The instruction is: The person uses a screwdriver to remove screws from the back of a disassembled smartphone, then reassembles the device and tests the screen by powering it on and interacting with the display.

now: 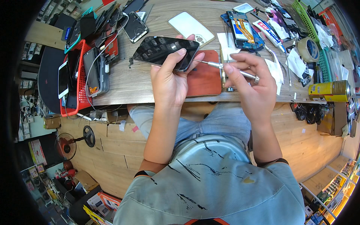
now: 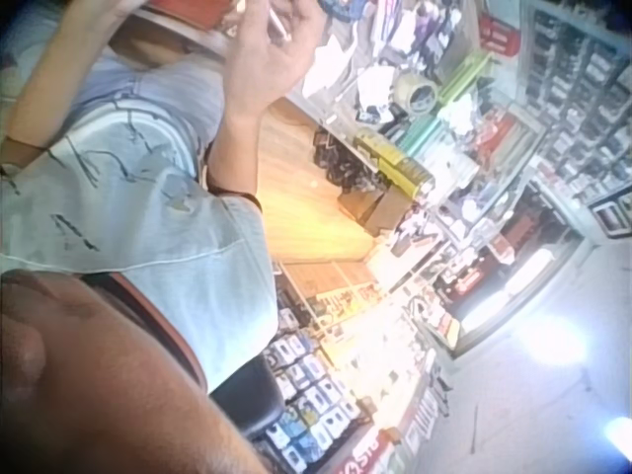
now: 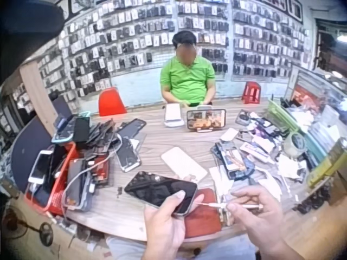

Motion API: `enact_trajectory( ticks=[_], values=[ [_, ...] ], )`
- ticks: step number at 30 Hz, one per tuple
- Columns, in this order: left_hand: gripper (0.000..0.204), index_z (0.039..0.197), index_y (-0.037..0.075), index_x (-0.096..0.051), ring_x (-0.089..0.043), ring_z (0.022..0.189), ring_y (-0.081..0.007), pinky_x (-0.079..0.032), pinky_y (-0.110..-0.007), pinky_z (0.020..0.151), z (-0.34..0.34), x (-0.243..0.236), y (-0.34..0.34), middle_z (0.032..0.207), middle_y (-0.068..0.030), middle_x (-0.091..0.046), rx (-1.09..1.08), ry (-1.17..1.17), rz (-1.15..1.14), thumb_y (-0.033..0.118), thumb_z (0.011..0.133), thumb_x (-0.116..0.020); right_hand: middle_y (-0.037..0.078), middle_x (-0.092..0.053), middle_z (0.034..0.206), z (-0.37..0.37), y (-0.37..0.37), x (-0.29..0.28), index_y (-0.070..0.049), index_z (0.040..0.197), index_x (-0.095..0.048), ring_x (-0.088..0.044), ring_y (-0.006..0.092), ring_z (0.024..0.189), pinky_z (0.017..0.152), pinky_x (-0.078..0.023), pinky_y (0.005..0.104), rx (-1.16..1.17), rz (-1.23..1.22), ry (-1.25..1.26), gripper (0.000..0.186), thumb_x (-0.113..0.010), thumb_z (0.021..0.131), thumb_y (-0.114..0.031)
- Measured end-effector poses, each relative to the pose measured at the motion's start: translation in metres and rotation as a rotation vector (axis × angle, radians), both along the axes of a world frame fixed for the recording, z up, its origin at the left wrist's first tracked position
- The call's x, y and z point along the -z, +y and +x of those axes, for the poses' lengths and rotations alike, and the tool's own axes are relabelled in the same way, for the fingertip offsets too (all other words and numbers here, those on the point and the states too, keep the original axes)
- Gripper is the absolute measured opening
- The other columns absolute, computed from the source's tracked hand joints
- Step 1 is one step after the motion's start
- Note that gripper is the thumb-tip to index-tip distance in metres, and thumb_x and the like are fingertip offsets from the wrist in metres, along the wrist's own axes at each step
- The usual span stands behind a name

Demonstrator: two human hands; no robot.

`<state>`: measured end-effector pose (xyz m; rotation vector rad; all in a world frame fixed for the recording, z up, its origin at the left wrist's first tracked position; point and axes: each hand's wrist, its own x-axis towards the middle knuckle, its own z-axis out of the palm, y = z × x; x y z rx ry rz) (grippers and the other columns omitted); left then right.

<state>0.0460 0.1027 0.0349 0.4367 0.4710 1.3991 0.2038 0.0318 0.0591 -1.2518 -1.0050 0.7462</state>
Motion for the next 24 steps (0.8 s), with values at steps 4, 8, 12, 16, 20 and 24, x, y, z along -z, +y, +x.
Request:
enact_trajectory(
  ticks=[4, 8, 12, 16, 20, 24],
  values=[
    [0.044, 0.136, -0.011, -0.045, -0.060, 0.132, -0.0359, -0.067, -0.056, 0.091, -0.001, -0.001, 0.000, 0.132, -0.0228, -0.058, -0.011, 0.005, -0.002, -0.009, 0.095, -0.060, 0.010, -0.075, 0.091, 0.013, -0.003, 0.003, 0.005, 0.112, -0.071, -0.071, 0.0124, 0.073, 0.063, -0.056, 0.0236, -0.036, -0.121, -0.118, 0.021, -0.076, 0.098, -0.010],
    [0.044, 0.136, -0.011, -0.046, -0.062, 0.131, -0.0358, -0.067, -0.055, 0.091, 0.002, 0.000, 0.000, 0.129, -0.0251, -0.061, -0.022, 0.010, 0.002, -0.009, 0.095, -0.060, 0.010, -0.075, 0.089, -0.003, 0.002, 0.003, 0.005, 0.111, -0.071, -0.071, 0.0126, 0.072, 0.060, -0.055, 0.0236, 0.042, 0.043, -0.021, 0.020, -0.076, 0.098, -0.010],
    [0.042, 0.136, -0.010, -0.047, -0.062, 0.130, -0.0355, -0.067, -0.055, 0.090, -0.001, -0.003, -0.001, 0.128, -0.0267, -0.062, -0.014, 0.016, -0.005, -0.009, 0.095, -0.060, 0.010, -0.075, 0.090, 0.012, -0.002, 0.004, 0.005, 0.116, -0.069, -0.071, 0.0127, 0.073, 0.061, -0.055, 0.0233, -0.062, -0.090, -0.069, 0.024, -0.076, 0.097, -0.009],
    [0.038, 0.130, -0.011, -0.050, -0.061, 0.131, -0.0397, -0.068, -0.054, 0.091, 0.001, -0.002, -0.001, 0.134, -0.0230, -0.060, -0.023, 0.024, -0.003, -0.008, 0.094, -0.060, 0.010, -0.075, 0.087, -0.001, 0.001, 0.006, 0.004, 0.118, -0.068, -0.070, 0.0112, 0.070, 0.057, -0.052, 0.0224, 0.015, 0.010, -0.052, 0.027, -0.077, 0.097, -0.010],
    [0.037, 0.128, -0.012, -0.051, -0.059, 0.133, -0.0423, -0.068, -0.054, 0.091, 0.000, -0.002, -0.002, 0.138, -0.0215, -0.057, -0.017, 0.035, 0.005, -0.008, 0.093, -0.061, 0.009, -0.076, 0.084, 0.009, -0.002, 0.001, 0.003, 0.118, -0.068, -0.070, 0.0103, 0.067, 0.058, -0.051, 0.0212, -0.035, -0.083, -0.032, 0.027, -0.077, 0.097, -0.012],
    [0.039, 0.129, -0.012, -0.049, -0.059, 0.133, -0.0420, -0.068, -0.053, 0.091, 0.000, -0.002, -0.001, 0.139, -0.0217, -0.056, -0.006, 0.028, 0.008, -0.008, 0.093, -0.062, 0.009, -0.076, 0.086, 0.017, -0.005, 0.004, 0.002, 0.122, -0.066, -0.071, 0.0110, 0.070, 0.064, -0.053, 0.0207, -0.083, -0.162, -0.058, 0.030, -0.077, 0.097, -0.011]
  ],
)
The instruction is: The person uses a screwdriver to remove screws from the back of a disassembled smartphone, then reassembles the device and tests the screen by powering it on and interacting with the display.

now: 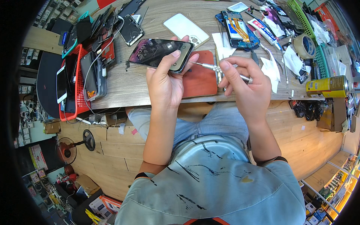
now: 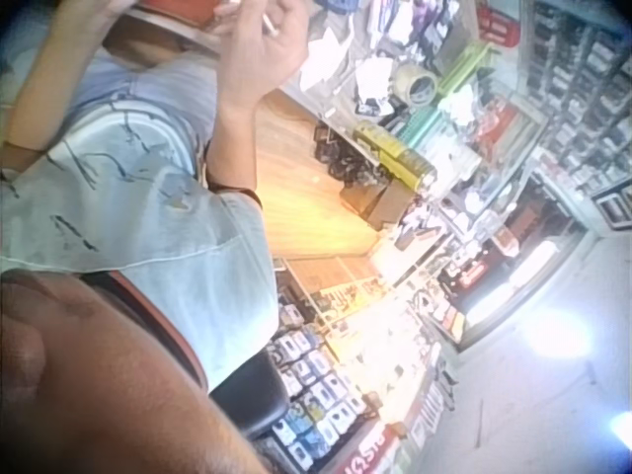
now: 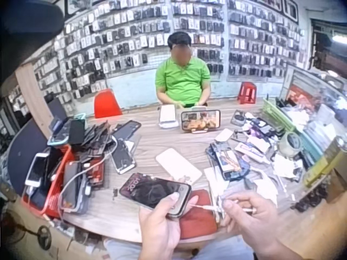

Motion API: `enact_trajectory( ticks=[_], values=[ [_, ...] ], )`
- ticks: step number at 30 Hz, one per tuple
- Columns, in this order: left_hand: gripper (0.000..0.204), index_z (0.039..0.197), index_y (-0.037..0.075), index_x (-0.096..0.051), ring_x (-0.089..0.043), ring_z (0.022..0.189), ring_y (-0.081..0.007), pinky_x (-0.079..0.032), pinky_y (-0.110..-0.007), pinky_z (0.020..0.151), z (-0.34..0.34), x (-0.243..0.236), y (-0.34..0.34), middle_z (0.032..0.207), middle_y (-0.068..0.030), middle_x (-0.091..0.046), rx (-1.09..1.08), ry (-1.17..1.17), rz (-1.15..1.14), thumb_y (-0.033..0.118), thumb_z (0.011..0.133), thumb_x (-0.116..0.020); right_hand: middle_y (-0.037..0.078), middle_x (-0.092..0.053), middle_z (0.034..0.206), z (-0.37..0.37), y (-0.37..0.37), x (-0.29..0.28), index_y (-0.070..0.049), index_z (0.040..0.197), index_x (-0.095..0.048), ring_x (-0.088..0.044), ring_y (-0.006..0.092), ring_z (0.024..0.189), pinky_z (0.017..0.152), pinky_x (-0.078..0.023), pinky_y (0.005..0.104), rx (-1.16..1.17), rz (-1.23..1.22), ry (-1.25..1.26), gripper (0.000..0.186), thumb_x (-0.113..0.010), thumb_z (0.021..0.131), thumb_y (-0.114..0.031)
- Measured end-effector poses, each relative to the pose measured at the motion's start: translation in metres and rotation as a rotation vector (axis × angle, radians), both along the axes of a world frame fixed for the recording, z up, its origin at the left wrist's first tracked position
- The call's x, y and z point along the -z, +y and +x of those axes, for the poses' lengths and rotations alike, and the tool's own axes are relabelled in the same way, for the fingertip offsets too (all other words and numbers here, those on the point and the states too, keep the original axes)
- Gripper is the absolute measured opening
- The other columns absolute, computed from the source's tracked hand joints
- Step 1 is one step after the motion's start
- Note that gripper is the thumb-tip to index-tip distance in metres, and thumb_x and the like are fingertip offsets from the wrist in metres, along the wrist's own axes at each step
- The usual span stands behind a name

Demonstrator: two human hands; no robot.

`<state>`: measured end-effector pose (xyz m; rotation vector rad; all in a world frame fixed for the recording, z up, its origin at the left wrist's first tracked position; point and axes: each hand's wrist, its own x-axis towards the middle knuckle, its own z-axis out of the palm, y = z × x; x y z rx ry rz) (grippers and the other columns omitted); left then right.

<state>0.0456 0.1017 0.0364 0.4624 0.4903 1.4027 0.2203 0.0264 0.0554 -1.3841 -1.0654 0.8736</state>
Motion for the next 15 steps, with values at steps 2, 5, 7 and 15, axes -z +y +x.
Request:
enact_trajectory(
  ticks=[2, 5, 7, 15],
  values=[
    [0.040, 0.130, -0.012, -0.049, -0.059, 0.133, -0.0419, -0.068, -0.053, 0.091, 0.001, 0.000, 0.000, 0.140, -0.0218, -0.056, -0.006, 0.001, 0.005, -0.008, 0.093, -0.062, 0.009, -0.076, 0.086, -0.006, 0.000, 0.001, 0.002, 0.121, -0.066, -0.071, 0.0112, 0.071, 0.065, -0.053, 0.0209, 0.025, 0.090, -0.056, 0.030, -0.078, 0.096, -0.010],
    [0.040, 0.130, -0.012, -0.049, -0.059, 0.133, -0.0416, -0.068, -0.053, 0.091, 0.002, -0.002, -0.001, 0.140, -0.0217, -0.056, -0.001, 0.000, 0.001, -0.008, 0.093, -0.062, 0.010, -0.077, 0.087, -0.016, 0.004, 0.002, 0.003, 0.120, -0.067, -0.071, 0.0115, 0.071, 0.065, -0.054, 0.0219, 0.089, 0.213, 0.062, 0.030, -0.078, 0.095, -0.010],
    [0.040, 0.130, -0.012, -0.049, -0.059, 0.132, -0.0413, -0.068, -0.053, 0.092, 0.001, -0.002, -0.001, 0.140, -0.0215, -0.056, 0.004, 0.010, -0.004, -0.008, 0.093, -0.062, 0.011, -0.077, 0.091, -0.011, 0.002, 0.002, 0.004, 0.120, -0.066, -0.072, 0.0124, 0.074, 0.067, -0.056, 0.0231, 0.040, 0.177, 0.055, 0.031, -0.078, 0.095, -0.009],
    [0.040, 0.131, -0.012, -0.050, -0.060, 0.132, -0.0402, -0.068, -0.053, 0.093, 0.002, -0.003, -0.001, 0.138, -0.0210, -0.057, -0.003, 0.017, 0.000, -0.007, 0.093, -0.061, 0.012, -0.077, 0.099, -0.005, 0.001, 0.002, 0.005, 0.120, -0.065, -0.072, 0.0127, 0.077, 0.068, -0.057, 0.0238, 0.016, 0.079, -0.012, 0.031, -0.078, 0.095, -0.007]
  ],
)
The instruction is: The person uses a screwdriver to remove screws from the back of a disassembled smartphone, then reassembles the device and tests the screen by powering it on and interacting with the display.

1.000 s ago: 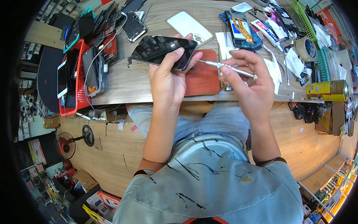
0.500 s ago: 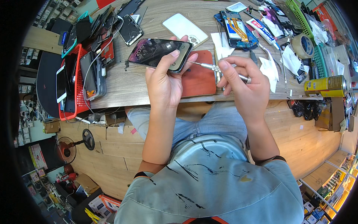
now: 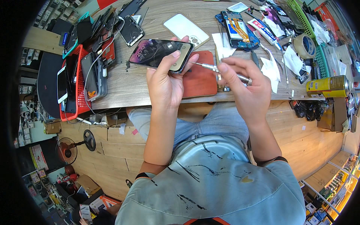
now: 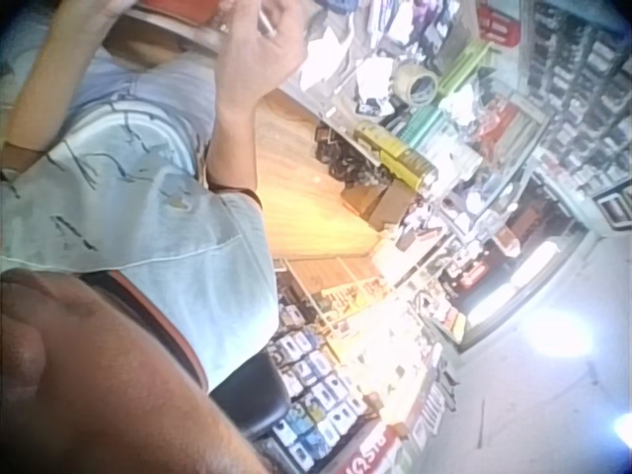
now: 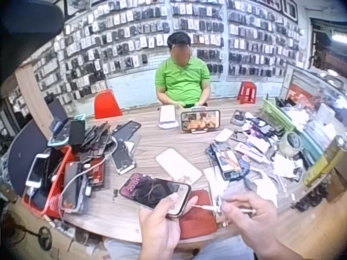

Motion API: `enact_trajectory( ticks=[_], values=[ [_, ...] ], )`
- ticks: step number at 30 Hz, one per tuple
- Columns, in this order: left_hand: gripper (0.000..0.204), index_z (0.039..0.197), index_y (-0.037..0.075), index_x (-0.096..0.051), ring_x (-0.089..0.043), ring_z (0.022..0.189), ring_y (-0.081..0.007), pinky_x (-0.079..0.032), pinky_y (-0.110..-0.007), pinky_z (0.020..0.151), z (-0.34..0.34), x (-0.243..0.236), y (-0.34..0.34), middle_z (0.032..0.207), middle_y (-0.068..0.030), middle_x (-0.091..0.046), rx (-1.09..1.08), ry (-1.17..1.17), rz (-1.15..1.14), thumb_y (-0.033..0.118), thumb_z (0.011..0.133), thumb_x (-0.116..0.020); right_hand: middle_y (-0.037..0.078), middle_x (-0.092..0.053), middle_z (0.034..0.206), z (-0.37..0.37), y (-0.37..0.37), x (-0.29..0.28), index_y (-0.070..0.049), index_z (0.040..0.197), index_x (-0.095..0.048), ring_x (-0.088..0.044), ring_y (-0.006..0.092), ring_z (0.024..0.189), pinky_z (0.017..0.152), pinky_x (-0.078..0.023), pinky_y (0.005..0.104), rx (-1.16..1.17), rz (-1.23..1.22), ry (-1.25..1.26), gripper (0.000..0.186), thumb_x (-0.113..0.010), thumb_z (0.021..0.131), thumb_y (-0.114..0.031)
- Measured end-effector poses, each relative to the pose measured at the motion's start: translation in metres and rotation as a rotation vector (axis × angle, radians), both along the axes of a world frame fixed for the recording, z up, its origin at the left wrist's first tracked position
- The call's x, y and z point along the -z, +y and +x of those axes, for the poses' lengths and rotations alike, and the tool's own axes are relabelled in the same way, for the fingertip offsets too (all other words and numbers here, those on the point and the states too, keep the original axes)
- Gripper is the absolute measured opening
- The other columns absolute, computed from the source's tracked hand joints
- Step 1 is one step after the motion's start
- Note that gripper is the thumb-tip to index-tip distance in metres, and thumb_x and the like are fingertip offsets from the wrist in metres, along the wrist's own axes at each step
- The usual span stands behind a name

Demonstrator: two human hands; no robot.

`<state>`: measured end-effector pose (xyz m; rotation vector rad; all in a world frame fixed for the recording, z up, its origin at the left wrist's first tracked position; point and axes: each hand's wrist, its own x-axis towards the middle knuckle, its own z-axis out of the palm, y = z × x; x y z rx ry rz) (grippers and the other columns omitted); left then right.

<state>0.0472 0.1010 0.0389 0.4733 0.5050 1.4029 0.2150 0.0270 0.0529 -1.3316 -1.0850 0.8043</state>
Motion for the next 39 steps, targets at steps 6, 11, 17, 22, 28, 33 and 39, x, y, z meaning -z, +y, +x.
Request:
enact_trajectory(
  ticks=[6, 11, 17, 22, 28, 33, 39],
  values=[
    [0.038, 0.130, -0.011, -0.052, -0.061, 0.131, -0.0386, -0.067, -0.054, 0.093, -0.001, 0.000, 0.000, 0.134, -0.0215, -0.059, 0.008, 0.009, -0.001, -0.007, 0.093, -0.062, 0.010, -0.076, 0.096, -0.001, 0.000, -0.003, 0.004, 0.119, -0.066, -0.071, 0.0120, 0.073, 0.066, -0.056, 0.0234, 0.011, 0.044, 0.055, 0.029, -0.079, 0.094, -0.006],
    [0.035, 0.128, -0.011, -0.054, -0.062, 0.130, -0.0384, -0.066, -0.057, 0.093, -0.002, 0.002, 0.001, 0.127, -0.0220, -0.063, 0.024, 0.011, 0.011, -0.007, 0.094, -0.062, 0.011, -0.076, 0.096, -0.001, 0.000, -0.003, 0.004, 0.119, -0.066, -0.071, 0.0129, 0.073, 0.066, -0.056, 0.0243, 0.019, 0.016, 0.033, 0.028, -0.078, 0.095, -0.005],
    [0.033, 0.130, -0.005, -0.056, -0.068, 0.116, -0.0306, -0.064, -0.056, 0.093, 0.003, 0.002, -0.002, 0.118, -0.0163, -0.068, -0.035, 0.020, 0.022, 0.014, 0.104, -0.060, 0.012, -0.075, 0.099, 0.012, -0.006, 0.017, 0.004, 0.117, -0.068, -0.072, 0.0156, 0.079, 0.069, -0.057, 0.0257, 0.051, 0.095, 0.127, 0.022, -0.073, 0.097, -0.001],
    [0.078, 0.127, 0.003, -0.061, -0.068, 0.108, -0.0378, -0.051, -0.070, 0.100, -0.003, 0.020, -0.001, 0.116, -0.0159, -0.069, -0.056, -0.233, 0.094, 0.071, 0.106, -0.030, 0.015, -0.074, 0.115, 0.037, -0.002, 0.039, 0.004, 0.114, -0.070, -0.073, 0.0222, 0.100, 0.084, -0.059, 0.0321, 0.053, 0.258, -0.370, 0.017, -0.068, 0.097, 0.005],
    [0.079, 0.129, 0.006, -0.059, -0.066, 0.113, -0.0368, -0.049, -0.069, 0.104, -0.007, 0.023, -0.011, 0.115, -0.0142, -0.067, -0.072, -0.168, 0.212, 0.074, 0.104, -0.030, 0.016, -0.070, 0.127, 0.038, 0.004, 0.057, 0.003, 0.116, -0.071, -0.069, 0.0318, 0.111, 0.095, -0.055, 0.0382, -0.048, 0.294, -0.827, 0.022, -0.065, 0.095, 0.007],
    [0.072, 0.146, 0.010, -0.047, -0.063, 0.119, -0.0371, -0.043, -0.072, 0.110, -0.009, -0.006, -0.034, 0.121, -0.0147, -0.064, -0.177, -0.124, 0.136, 0.068, 0.105, -0.042, 0.015, -0.069, 0.129, 0.035, 0.010, 0.053, 0.003, 0.117, -0.071, -0.068, 0.0317, 0.110, 0.097, -0.053, 0.0403, -0.035, 0.286, -0.944, 0.023, -0.069, 0.094, 0.001],
    [0.066, 0.146, 0.015, -0.048, -0.056, 0.129, -0.0382, -0.035, -0.075, 0.114, -0.012, -0.001, -0.051, 0.128, -0.0112, -0.060, -0.148, -0.120, 0.229, 0.065, 0.104, -0.050, 0.014, -0.071, 0.124, 0.011, -0.005, 0.007, -0.002, 0.118, -0.074, -0.068, 0.0306, 0.108, 0.092, -0.054, 0.0388, -0.063, 0.519, -0.701, 0.038, -0.084, 0.082, -0.005]
  ],
)
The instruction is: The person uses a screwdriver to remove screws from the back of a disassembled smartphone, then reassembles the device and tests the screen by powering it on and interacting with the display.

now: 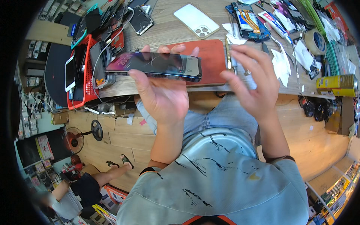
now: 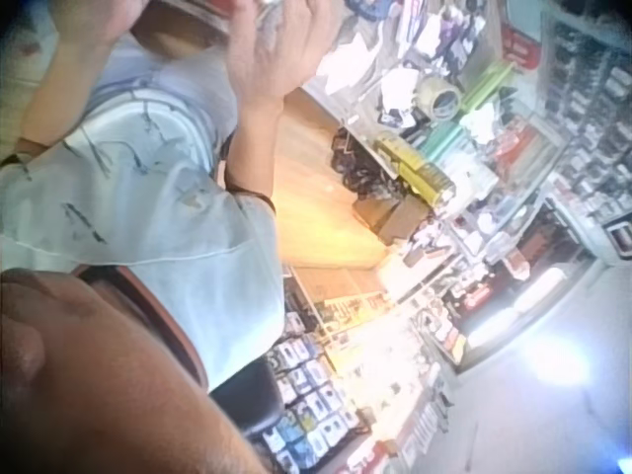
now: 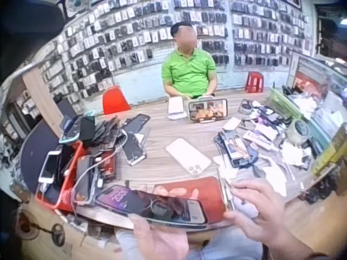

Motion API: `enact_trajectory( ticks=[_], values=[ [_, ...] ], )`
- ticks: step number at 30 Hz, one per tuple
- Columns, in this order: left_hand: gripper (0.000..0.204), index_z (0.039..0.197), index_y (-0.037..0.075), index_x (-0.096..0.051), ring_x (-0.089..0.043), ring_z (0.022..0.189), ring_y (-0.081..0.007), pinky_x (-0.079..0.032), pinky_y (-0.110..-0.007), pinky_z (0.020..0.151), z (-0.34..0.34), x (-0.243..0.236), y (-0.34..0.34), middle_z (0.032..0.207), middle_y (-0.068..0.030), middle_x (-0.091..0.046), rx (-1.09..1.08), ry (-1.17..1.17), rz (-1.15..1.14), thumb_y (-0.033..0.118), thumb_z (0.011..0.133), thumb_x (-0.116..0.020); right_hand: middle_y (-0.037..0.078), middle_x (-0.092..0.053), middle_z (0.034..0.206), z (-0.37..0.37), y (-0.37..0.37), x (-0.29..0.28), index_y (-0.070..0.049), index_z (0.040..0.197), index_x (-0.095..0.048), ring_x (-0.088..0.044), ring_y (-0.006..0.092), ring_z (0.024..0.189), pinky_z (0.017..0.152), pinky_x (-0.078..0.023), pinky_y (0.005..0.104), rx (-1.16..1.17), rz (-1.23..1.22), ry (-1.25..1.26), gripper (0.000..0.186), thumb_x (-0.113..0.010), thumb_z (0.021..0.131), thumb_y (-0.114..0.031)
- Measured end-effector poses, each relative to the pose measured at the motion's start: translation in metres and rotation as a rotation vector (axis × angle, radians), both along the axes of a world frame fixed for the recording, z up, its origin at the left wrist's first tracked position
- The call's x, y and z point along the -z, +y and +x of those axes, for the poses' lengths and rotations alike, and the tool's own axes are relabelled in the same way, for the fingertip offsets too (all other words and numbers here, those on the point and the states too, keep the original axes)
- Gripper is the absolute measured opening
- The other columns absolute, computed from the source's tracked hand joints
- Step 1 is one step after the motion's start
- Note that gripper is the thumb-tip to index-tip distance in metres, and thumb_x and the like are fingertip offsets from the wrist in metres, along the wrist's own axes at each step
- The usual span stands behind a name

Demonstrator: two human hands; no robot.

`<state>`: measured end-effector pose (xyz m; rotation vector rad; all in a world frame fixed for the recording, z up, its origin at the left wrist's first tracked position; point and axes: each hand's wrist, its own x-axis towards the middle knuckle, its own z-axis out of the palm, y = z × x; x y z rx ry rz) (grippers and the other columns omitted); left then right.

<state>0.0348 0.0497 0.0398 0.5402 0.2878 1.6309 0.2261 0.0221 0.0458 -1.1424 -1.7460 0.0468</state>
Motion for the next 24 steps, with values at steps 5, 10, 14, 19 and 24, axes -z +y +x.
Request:
enact_trajectory(
  ticks=[5, 10, 14, 19, 24],
  values=[
    [0.063, 0.141, 0.015, -0.054, -0.057, 0.129, -0.0363, -0.039, -0.074, 0.113, 0.002, -0.006, -0.011, 0.129, -0.0102, -0.060, 0.038, -0.021, 0.010, 0.066, 0.102, -0.052, 0.010, -0.074, 0.113, -0.017, -0.007, -0.024, -0.004, 0.112, -0.074, -0.070, 0.0291, 0.098, 0.083, -0.055, 0.0376, -0.180, 0.131, -0.023, 0.042, -0.089, 0.072, -0.006],
    [0.064, 0.144, 0.016, -0.047, -0.057, 0.126, -0.0344, -0.040, -0.072, 0.114, 0.001, -0.005, -0.013, 0.128, -0.0093, -0.058, 0.020, 0.057, 0.052, 0.063, 0.102, -0.055, 0.010, -0.074, 0.108, -0.019, -0.001, -0.017, -0.003, 0.108, -0.074, -0.071, 0.0281, 0.090, 0.075, -0.056, 0.0356, -0.192, 0.219, -0.021, 0.040, -0.089, 0.071, -0.004],
    [0.068, 0.150, 0.019, -0.035, -0.059, 0.119, -0.0324, -0.043, -0.069, 0.113, 0.001, 0.001, -0.014, 0.126, -0.0082, -0.053, 0.028, 0.066, 0.071, 0.052, 0.100, -0.067, 0.011, -0.074, 0.107, -0.021, -0.002, -0.018, -0.003, 0.107, -0.074, -0.071, 0.0277, 0.088, 0.073, -0.056, 0.0347, -0.202, 0.236, 0.004, 0.038, -0.087, 0.072, -0.002],
    [0.073, 0.148, 0.021, -0.036, -0.059, 0.117, -0.0312, -0.045, -0.071, 0.110, 0.004, 0.001, -0.015, 0.124, -0.0073, -0.053, 0.004, 0.064, 0.051, 0.045, 0.094, -0.078, 0.011, -0.074, 0.106, -0.020, -0.002, -0.020, -0.002, 0.108, -0.074, -0.071, 0.0280, 0.088, 0.073, -0.057, 0.0349, -0.221, 0.242, -0.001, 0.038, -0.085, 0.071, 0.001],
    [0.058, 0.143, 0.023, -0.046, -0.057, 0.118, -0.0290, -0.039, -0.074, 0.114, 0.004, 0.008, -0.015, 0.123, -0.0057, -0.054, -0.007, 0.120, 0.129, 0.055, 0.099, -0.065, 0.012, -0.074, 0.108, -0.012, 0.005, -0.018, -0.001, 0.112, -0.075, -0.071, 0.0289, 0.089, 0.075, -0.059, 0.0360, -0.275, 0.313, -0.099, 0.041, -0.083, 0.071, -0.002]
  ],
)
